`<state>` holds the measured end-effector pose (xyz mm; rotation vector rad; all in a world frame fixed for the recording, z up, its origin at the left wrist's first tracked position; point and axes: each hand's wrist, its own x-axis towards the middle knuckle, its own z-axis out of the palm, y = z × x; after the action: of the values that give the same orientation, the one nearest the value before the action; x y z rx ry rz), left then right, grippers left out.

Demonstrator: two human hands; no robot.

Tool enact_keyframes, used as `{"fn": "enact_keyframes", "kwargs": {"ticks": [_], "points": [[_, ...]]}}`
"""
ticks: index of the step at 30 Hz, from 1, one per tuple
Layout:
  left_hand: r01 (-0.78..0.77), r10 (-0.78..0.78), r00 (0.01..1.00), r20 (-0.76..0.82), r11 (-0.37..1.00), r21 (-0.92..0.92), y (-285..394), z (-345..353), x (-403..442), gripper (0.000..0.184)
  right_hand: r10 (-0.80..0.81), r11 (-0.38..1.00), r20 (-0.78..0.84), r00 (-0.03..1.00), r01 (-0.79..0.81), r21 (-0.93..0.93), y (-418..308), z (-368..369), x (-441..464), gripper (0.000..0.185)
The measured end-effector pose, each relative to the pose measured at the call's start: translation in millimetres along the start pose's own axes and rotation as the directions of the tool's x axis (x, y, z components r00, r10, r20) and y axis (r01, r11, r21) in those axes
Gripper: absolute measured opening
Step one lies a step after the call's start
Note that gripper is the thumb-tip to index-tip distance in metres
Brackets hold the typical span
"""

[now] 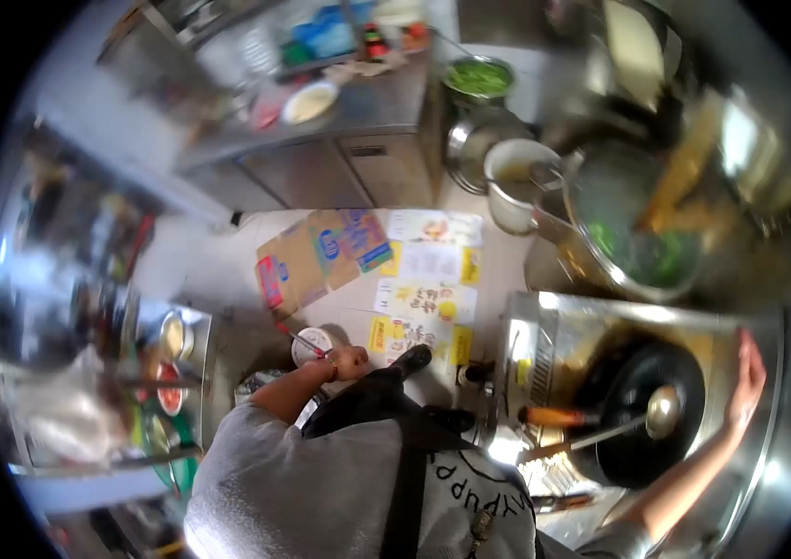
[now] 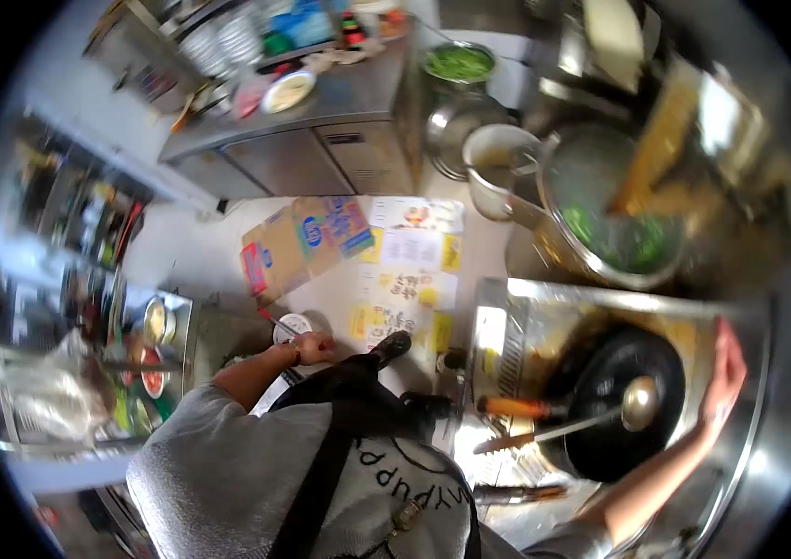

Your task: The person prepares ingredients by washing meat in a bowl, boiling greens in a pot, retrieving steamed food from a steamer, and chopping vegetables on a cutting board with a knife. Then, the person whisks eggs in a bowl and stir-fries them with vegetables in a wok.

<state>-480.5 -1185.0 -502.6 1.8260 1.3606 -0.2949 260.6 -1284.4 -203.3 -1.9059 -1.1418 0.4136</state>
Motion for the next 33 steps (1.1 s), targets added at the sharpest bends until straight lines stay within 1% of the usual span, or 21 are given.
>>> {"fn": "enact_keyframes", "kwargs": {"ticks": [3, 4, 5, 8, 11, 12, 13, 14, 15, 16, 18, 21, 23, 24, 25, 27, 29, 30, 31, 32, 33], "points": [[0.128, -0.137, 0.987, -0.081, 0.986, -0.109, -58, 9, -25, 0.032, -0.158, 0.987, 0.341, 0.927, 0.152, 0.044, -67, 43, -28, 0.043], [0.163, -0.168, 0.985, -0.045, 0.982, -0.098, -86, 10, -28, 0.032, -0.074, 0.994, 0.416, 0.906, 0.103, -0.047, -114, 68, -37, 0.042], [0.195, -0.196, 0.981, -0.002, 0.977, -0.084, -114, 13, -30, 0.033, 0.02, 0.987, 0.476, 0.879, 0.057, -0.148, -157, 91, -45, 0.042], [0.228, -0.252, 0.961, -0.112, 0.955, -0.189, -199, 38, -33, 0.031, -0.053, 0.956, 0.547, 0.835, 0.2, -0.213, -228, 172, -53, 0.045], [0.286, -0.286, 0.958, -0.011, 0.957, 0.053, -259, 30, -21, 0.031, -0.213, 0.802, 0.618, 0.757, 0.497, -0.332, -294, 249, -50, 0.05], [-0.258, 0.163, 0.963, 0.213, 0.782, 0.567, -333, 74, 14, 0.03, -0.206, 0.764, 0.651, 0.731, 0.535, -0.359, -316, 274, -50, 0.052], [-0.093, 0.03, 0.989, 0.147, 0.891, 0.445, -370, 77, 33, 0.029, -0.182, 0.724, 0.687, 0.704, 0.568, -0.391, -347, 296, -54, 0.055], [0.061, -0.102, 0.986, 0.128, 0.954, 0.292, -392, 74, 41, 0.029, 0.248, 0.681, 0.665, 0.704, 0.361, -0.636, -400, 321, -57, 0.043], [0.218, -0.232, 0.967, 0.107, 0.967, 0.13, -413, 69, 49, 0.029, -0.167, 0.565, 0.82, 0.547, 0.735, -0.375, -393, 330, -44, 0.05], [0.294, -0.299, 0.948, -0.105, 0.954, -0.06, -409, 30, 41, 0.029, -0.126, 0.607, 0.801, 0.585, 0.684, -0.405, -424, 354, -42, 0.05], [0.211, -0.405, 0.779, -0.478, 0.888, -0.408, -365, -90, -3, 0.028, -0.131, 0.693, 0.787, 0.603, 0.623, -0.362, -475, 405, -32, 0.051], [0.107, -0.547, 0.694, -0.469, 0.722, -0.684, -360, -178, -24, 0.028, -0.226, 0.749, 0.818, 0.529, 0.632, -0.201, -527, 482, -6, 0.051], [-0.002, -0.501, 0.679, -0.536, 0.73, -0.684, -368, -214, -27, 0.029, -0.259, 0.683, 0.853, 0.453, 0.711, -0.17, -578, 541, 2, 0.051], [-0.008, -0.49, 0.686, -0.538, 0.735, -0.678, -366, -235, -32, 0.028, -0.176, 0.816, 0.868, 0.464, 0.562, -0.134, -581, 570, 17, 0.06], [-0.014, -0.478, 0.696, -0.536, 0.737, -0.675, -363, -257, -40, 0.028, -0.438, 0.85, 0.729, 0.526, 0.508, 0.144, -555, 611, 35, 0.057], [-0.053, -0.424, 0.709, -0.563, 0.764, -0.642, -380, -279, -43, 0.028, -0.308, 0.887, 0.858, 0.412, 0.45, 0.102, -561, 684, 70, 0.063], [-0.123, -0.32, 0.719, -0.616, 0.815, -0.566, -411, -308, -52, 0.03, -0.091, 0.825, 0.918, 0.386, 0.546, -0.148, -593, 764, 75, 0.054], [-0.076, -0.393, 0.731, -0.558, 0.766, -0.639, -423, -330, -64, 0.03, -0.062, 0.72, 0.936, 0.347, 0.665, -0.199, -612, 805, 79, 0.05], [-0.068, -0.433, 0.631, -0.644, 0.796, -0.602, -452, -329, -56, 0.029, -0.03, 0.597, 0.948, 0.318, 0.766, -0.238, -626, 849, 89, 0.047], [-0.057, -0.451, 0.529, -0.719, 0.826, -0.56, -486, -316, -47, 0.029, -0.03, 0.768, 0.961, 0.275, 0.622, -0.154, -644, 908, 97, 0.043], [-0.045, -0.445, 0.432, -0.784, 0.858, -0.512, -514, -304, -41, 0.029, -0.12, 0.713, 0.958, 0.26, 0.694, -0.098, -661, 948, 108, 0.037]]}}
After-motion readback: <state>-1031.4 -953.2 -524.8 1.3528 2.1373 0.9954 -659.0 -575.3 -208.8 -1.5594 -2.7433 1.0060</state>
